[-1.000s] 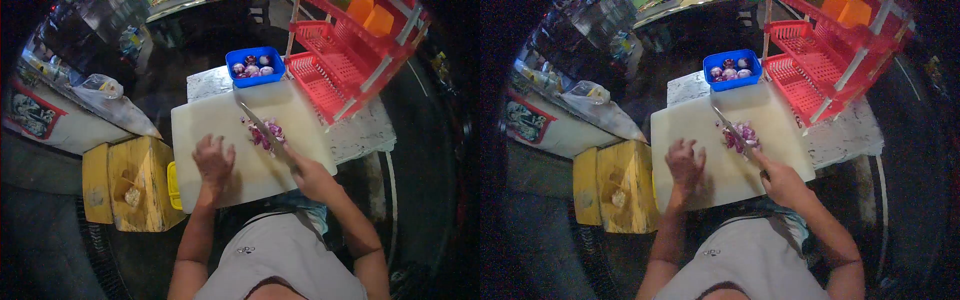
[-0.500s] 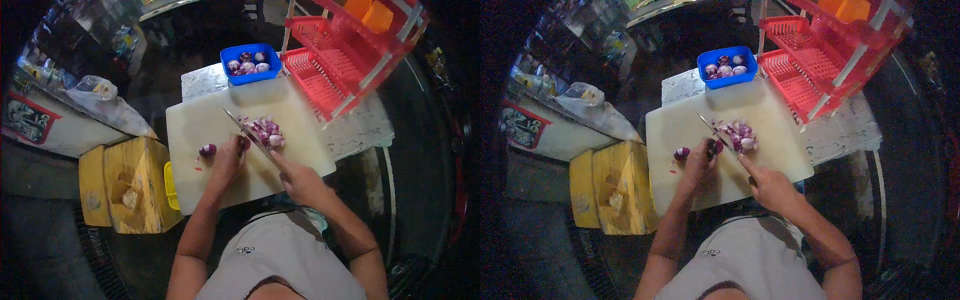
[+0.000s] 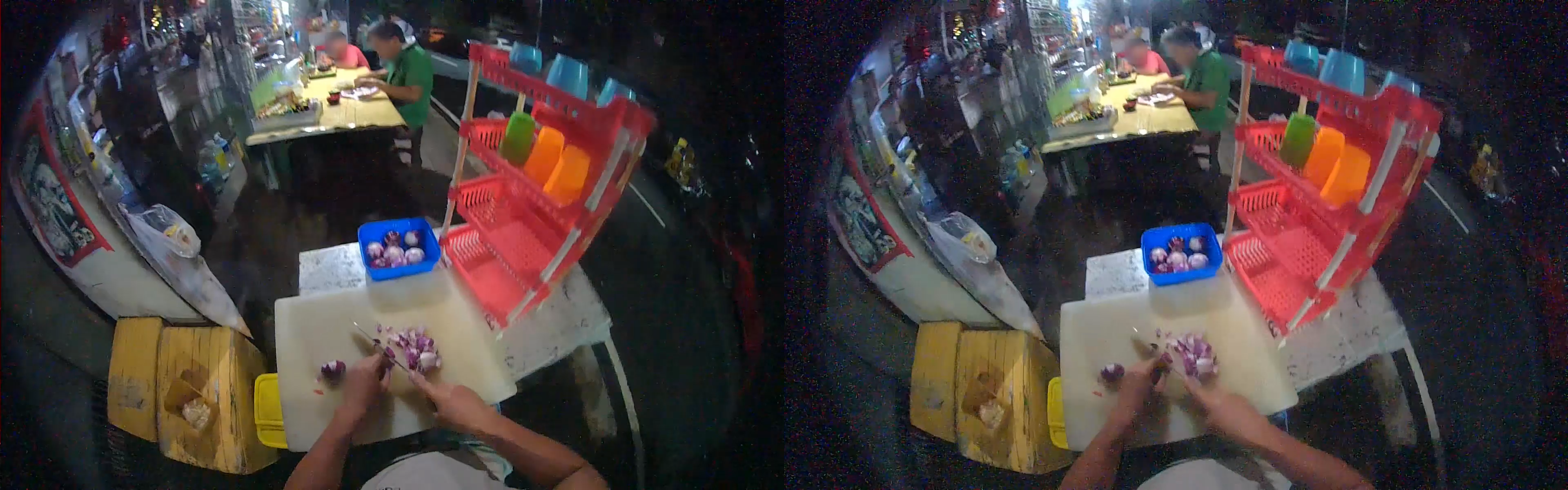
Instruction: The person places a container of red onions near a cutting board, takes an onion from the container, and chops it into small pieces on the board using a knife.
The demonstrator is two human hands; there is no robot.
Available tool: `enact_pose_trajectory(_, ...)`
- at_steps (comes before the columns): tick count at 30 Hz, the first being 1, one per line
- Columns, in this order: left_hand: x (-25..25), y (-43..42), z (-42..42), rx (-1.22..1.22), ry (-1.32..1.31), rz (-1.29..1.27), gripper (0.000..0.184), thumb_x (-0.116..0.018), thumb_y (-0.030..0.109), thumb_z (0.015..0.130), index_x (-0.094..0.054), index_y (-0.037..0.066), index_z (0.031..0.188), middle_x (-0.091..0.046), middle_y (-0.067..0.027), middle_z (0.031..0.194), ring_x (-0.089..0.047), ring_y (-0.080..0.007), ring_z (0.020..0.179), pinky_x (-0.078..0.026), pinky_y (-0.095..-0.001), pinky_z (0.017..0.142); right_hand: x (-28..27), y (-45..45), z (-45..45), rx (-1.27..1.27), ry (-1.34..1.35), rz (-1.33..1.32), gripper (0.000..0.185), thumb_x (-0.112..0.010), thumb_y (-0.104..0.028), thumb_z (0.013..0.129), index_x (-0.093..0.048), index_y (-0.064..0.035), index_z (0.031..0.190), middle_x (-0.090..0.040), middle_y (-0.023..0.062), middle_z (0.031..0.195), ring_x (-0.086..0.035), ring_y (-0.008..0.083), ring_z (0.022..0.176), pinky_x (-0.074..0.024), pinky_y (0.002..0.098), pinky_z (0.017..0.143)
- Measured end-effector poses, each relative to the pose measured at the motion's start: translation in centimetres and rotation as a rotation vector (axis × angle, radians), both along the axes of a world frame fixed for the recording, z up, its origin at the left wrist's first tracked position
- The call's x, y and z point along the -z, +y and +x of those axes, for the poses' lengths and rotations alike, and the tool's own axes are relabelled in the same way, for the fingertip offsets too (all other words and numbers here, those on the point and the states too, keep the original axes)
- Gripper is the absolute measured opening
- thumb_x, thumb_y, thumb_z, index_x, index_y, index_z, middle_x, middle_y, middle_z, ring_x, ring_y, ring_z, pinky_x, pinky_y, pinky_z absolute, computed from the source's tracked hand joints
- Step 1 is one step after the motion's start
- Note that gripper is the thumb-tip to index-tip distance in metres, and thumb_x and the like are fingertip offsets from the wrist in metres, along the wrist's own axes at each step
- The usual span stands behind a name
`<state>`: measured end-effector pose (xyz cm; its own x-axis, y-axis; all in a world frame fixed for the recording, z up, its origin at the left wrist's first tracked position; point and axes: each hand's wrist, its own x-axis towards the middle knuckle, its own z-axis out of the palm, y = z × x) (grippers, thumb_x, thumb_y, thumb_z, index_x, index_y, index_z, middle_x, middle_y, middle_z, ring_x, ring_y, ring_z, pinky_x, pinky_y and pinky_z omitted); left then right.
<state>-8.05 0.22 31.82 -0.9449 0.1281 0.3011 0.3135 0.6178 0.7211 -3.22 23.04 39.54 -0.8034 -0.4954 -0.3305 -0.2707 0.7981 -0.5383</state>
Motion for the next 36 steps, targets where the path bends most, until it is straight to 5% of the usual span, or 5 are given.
enact_pose_trajectory(7, 1.6, -0.9, -0.7, 0.088, -0.077, -0.119, 0.015, -0.062, 0.011, 0.092, -0.064, 0.008, 0.107, -0.07, -0.019, 0.087, -0.068, -0.0416, 0.08, -0.053, -0.0506, 0.068, -0.8, 0.9, -0.3, -0.004, 0.149, -0.148, 0.075, -0.06, -0.008, 0.09, -0.035, -0.0242, 0.159, -0.066, 0.026, 0.09, -0.068, 0.0422, 0.081, -0.0535, 0.0493, 0.074)
enact_pose_trajectory(17, 2.3, -2.4, -1.3, 0.245, -0.055, 0.022, 0.01, -0.059, 0.009, 0.091, -0.066, 0.007, 0.098, -0.069, -0.019, 0.085, -0.068, -0.0419, 0.081, -0.053, -0.0505, 0.069, -1.8, 1.1, -1.2, -0.065, 0.045, -0.039, 0.071, -0.058, -0.014, 0.095, -0.033, -0.0268, 0.159, -0.066, 0.0258, 0.091, -0.067, 0.0426, 0.081, -0.0532, 0.0485, 0.074)
enact_pose_trajectory(25, -2.5, -1.5, 1.0, 0.119, -0.079, -0.05, 0.02, -0.061, 0.003, 0.088, -0.064, 0.006, 0.107, -0.066, -0.0232, 0.081, -0.066, -0.0434, 0.08, -0.053, -0.0505, 0.069, 1.2, 0.9, -1.2, -0.001, 0.103, -0.203, 0.071, -0.06, -0.018, 0.095, -0.031, -0.0285, 0.16, -0.068, 0.0264, 0.098, -0.069, 0.0431, 0.084, -0.0545, 0.0507, 0.076)
enact_pose_trajectory(28, -4.1, -1.2, 1.9, 0.15, -0.045, -0.123, 0.025, -0.062, 0.003, 0.088, -0.062, 0.007, 0.112, -0.065, -0.025, 0.079, -0.066, -0.0442, 0.077, -0.053, -0.0503, 0.066, -2.4, 0.6, -0.1, 0.008, 0.057, -0.073, 0.074, -0.061, -0.017, 0.094, -0.031, -0.0284, 0.16, -0.068, 0.0254, 0.102, -0.069, 0.042, 0.088, -0.0549, 0.0494, 0.079)
enact_pose_trajectory(36, 2.2, -1.5, -0.2, 0.13, -0.01, 0.041, 0.016, -0.055, 0.004, 0.092, -0.063, 0.005, 0.106, -0.064, -0.0228, 0.079, -0.064, -0.0446, 0.074, -0.05, -0.0505, 0.064, -0.5, 0.8, -0.5, -0.026, 0.023, -0.201, 0.083, -0.064, -0.009, 0.088, -0.029, -0.028, 0.161, -0.068, 0.0262, 0.101, -0.068, 0.0425, 0.089, -0.0545, 0.0485, 0.078)
